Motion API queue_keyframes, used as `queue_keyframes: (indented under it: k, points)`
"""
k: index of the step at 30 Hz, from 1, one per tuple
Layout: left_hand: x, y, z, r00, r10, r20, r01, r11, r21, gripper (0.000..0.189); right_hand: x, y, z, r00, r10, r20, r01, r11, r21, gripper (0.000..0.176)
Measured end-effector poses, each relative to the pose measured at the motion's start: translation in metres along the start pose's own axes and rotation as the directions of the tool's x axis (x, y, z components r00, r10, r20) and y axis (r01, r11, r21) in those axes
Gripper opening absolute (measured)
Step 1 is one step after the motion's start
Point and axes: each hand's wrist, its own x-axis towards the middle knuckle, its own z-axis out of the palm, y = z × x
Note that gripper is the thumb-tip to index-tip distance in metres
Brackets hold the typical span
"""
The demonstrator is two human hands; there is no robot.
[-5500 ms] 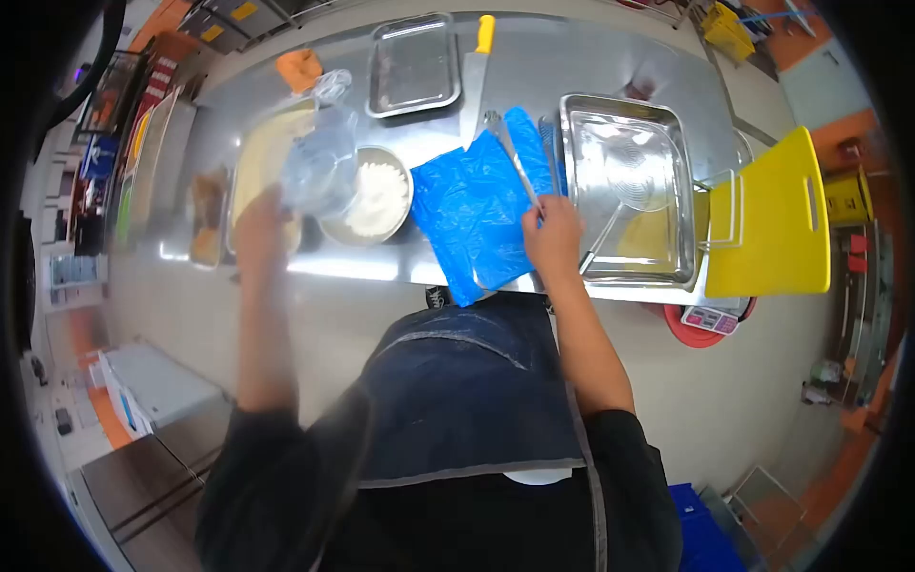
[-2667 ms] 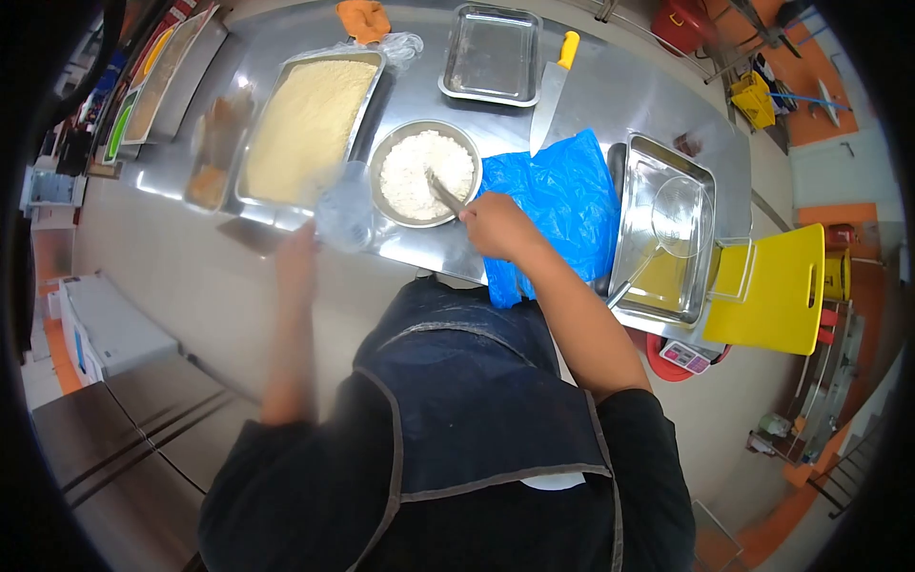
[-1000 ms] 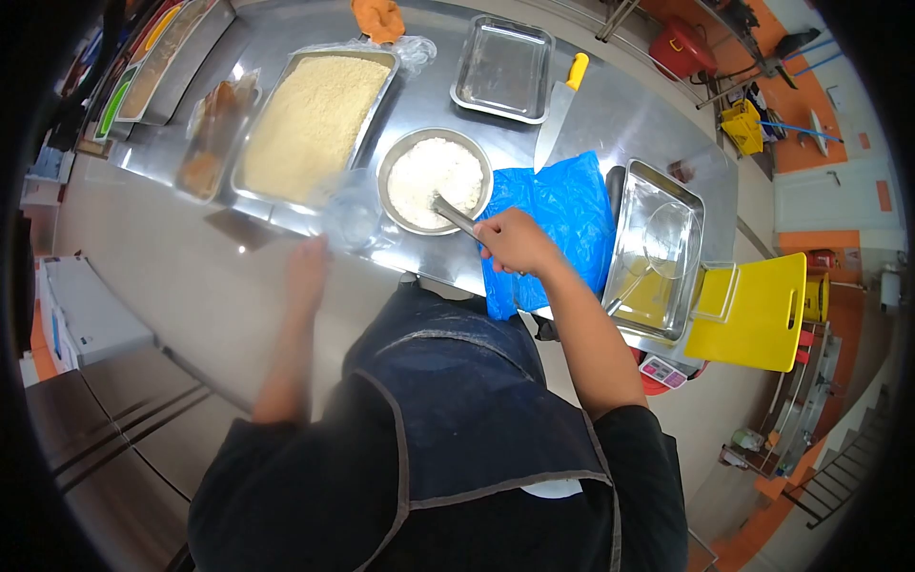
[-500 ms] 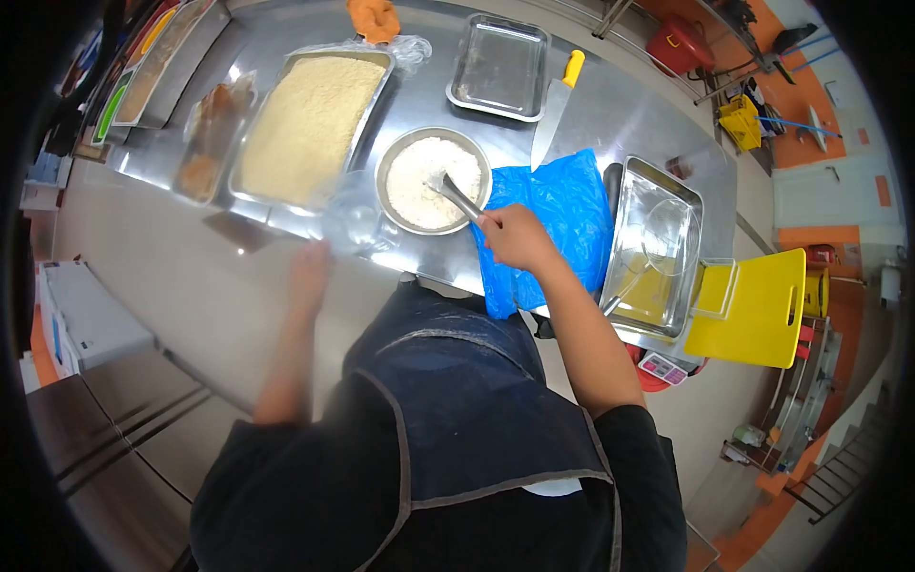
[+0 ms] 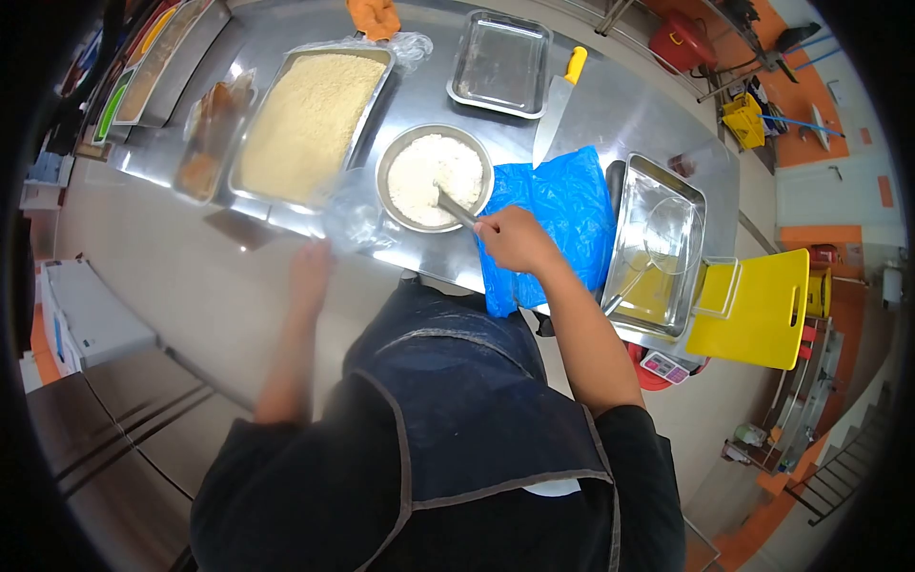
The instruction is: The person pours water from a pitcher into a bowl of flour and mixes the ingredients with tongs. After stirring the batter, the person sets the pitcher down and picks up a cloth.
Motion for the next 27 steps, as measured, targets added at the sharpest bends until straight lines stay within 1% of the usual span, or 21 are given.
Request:
queue_keyframes:
  k: [2,5,8,11,13,14,15,17,20,23,25,27]
  points:
    - [-0.002,-0.006,0.002,1.0,0.016,-0.006,-0.016,0.999,0.033,0.034,-0.017,-0.035,-0.021,0.977,0.19,0.096,-0.199,0.975,0.096,0.034]
    - [-0.005,-0.013,0.006,0.994,0.107,-0.018,-0.106,0.993,0.05,0.035,-0.001,0.002,-0.006,0.999,0.026,-0.037,-0.025,0.999,0.035,0.032]
    - [-0.011,-0.009,0.002,0.998,0.067,0.02,-0.069,0.992,0.104,0.035,-0.015,-0.011,-0.02,0.995,0.074,0.067,-0.08,0.992,0.094,0.031]
    - [-0.018,-0.005,0.004,0.996,0.071,0.06,-0.078,0.989,0.122,0.036,-0.01,0.009,-0.012,0.993,-0.013,-0.115,0.012,1.0,-0.013,0.03]
    - [-0.022,-0.015,0.007,0.988,0.144,0.056,-0.15,0.983,0.11,0.036,-0.015,0.002,-0.018,0.999,-0.027,-0.032,0.025,0.998,-0.049,0.03]
    - [-0.023,-0.018,0.007,0.988,0.151,0.042,-0.155,0.982,0.105,0.036,-0.017,0.0,-0.019,0.999,-0.031,0.007,0.031,0.997,-0.064,0.029]
    - [-0.025,-0.017,0.007,0.987,0.158,0.028,-0.16,0.982,0.101,0.036,-0.017,0.001,-0.019,0.999,-0.02,-0.026,0.019,0.999,-0.051,0.029]
    - [-0.028,-0.013,0.01,0.994,0.11,-0.029,-0.107,0.991,0.082,0.036,-0.015,0.004,-0.021,0.995,0.004,-0.095,-0.007,1.0,-0.03,0.028]
    - [-0.032,-0.02,0.011,0.992,0.091,-0.09,-0.085,0.994,0.069,0.036,-0.015,0.005,-0.019,0.992,-0.125,-0.029,0.115,0.965,-0.235,0.027]
    - [-0.029,-0.013,0.01,0.991,0.018,-0.135,-0.012,0.999,0.044,0.036,-0.02,-0.002,-0.024,1.0,-0.009,-0.03,0.008,0.999,-0.043,0.027]
    - [-0.024,-0.015,0.013,0.982,0.095,-0.163,-0.09,0.995,0.039,0.036,-0.018,-0.001,-0.032,0.992,-0.057,-0.111,0.035,0.981,-0.192,0.026]
    - [-0.02,-0.013,0.012,0.981,0.111,-0.159,-0.107,0.994,0.036,0.036,-0.016,-0.001,-0.033,0.978,-0.12,-0.17,0.063,0.949,-0.308,0.029]
